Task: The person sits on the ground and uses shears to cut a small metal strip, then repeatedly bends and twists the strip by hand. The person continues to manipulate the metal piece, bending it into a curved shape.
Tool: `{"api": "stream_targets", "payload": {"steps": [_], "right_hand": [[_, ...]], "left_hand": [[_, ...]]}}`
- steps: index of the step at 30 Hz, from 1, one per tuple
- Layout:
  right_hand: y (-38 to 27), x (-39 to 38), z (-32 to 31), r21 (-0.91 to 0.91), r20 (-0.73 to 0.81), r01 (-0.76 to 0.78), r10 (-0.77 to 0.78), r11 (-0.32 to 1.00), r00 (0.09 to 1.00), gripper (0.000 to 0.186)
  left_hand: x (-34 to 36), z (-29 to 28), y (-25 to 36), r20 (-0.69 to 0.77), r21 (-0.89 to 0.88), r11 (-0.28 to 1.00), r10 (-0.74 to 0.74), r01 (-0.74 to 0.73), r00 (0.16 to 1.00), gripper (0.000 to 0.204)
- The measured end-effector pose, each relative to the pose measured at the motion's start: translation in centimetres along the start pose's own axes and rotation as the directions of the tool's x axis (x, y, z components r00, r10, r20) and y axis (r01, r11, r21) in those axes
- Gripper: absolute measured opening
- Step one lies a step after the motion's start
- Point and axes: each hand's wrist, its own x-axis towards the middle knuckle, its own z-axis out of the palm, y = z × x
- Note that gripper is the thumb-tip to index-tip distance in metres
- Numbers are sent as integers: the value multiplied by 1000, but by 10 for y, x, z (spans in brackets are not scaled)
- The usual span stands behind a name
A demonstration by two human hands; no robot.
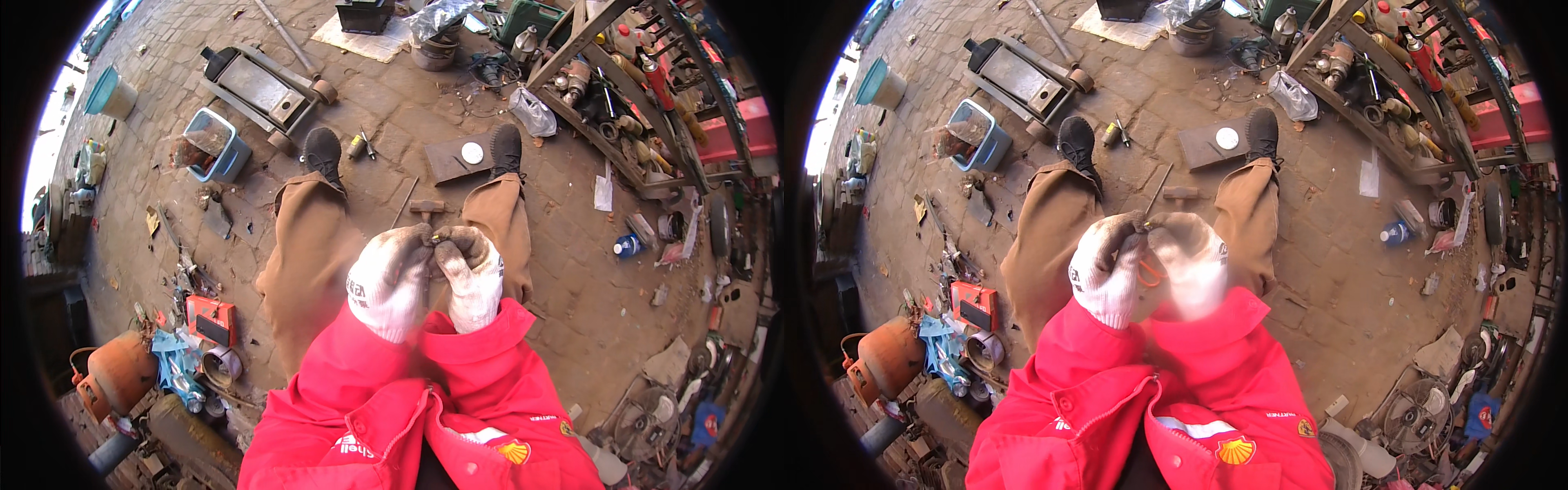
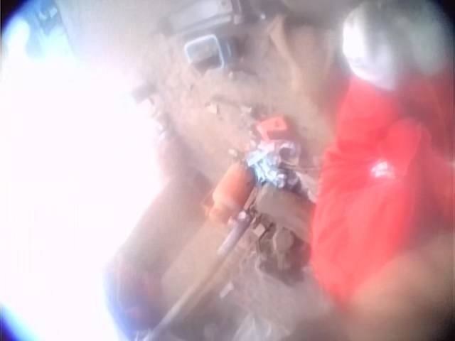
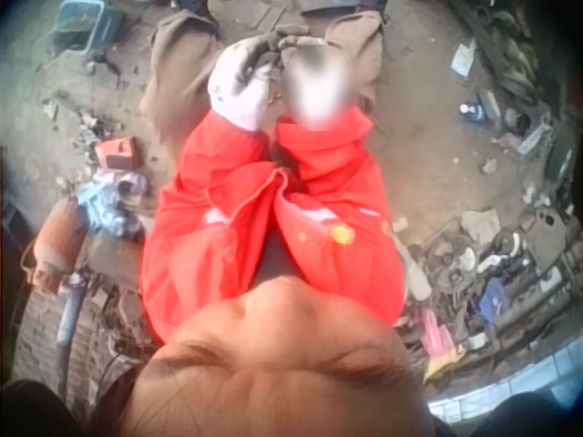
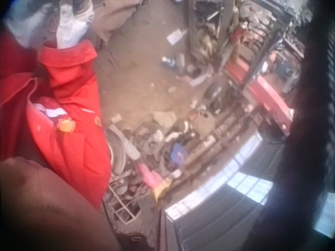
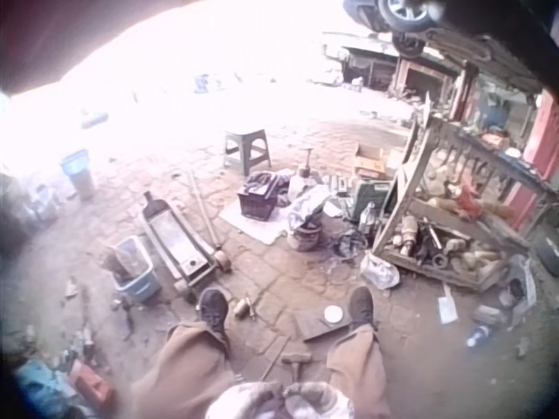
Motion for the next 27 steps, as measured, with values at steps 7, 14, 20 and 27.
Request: {"api": "stream_targets", "payload": {"steps": [7,14,20,27], "right_hand": [[-11,-6,12,91,108,-33,23,995,994,17],[-3,-7,26,-163,76,271,-262,949,962,20],[-6,-2,22,-525,230,471,-414,709,881,23],[-10,-8,25,-261,191,267,-221,928,956,25]], "left_hand": [[-13,1,-10,109,-644,636,-475,426,873,31],[-10,0,-16,289,-859,265,-453,437,843,45],[-8,10,-10,196,-818,395,-492,418,848,45],[-10,5,-15,219,-851,303,-536,428,815,32]]}}
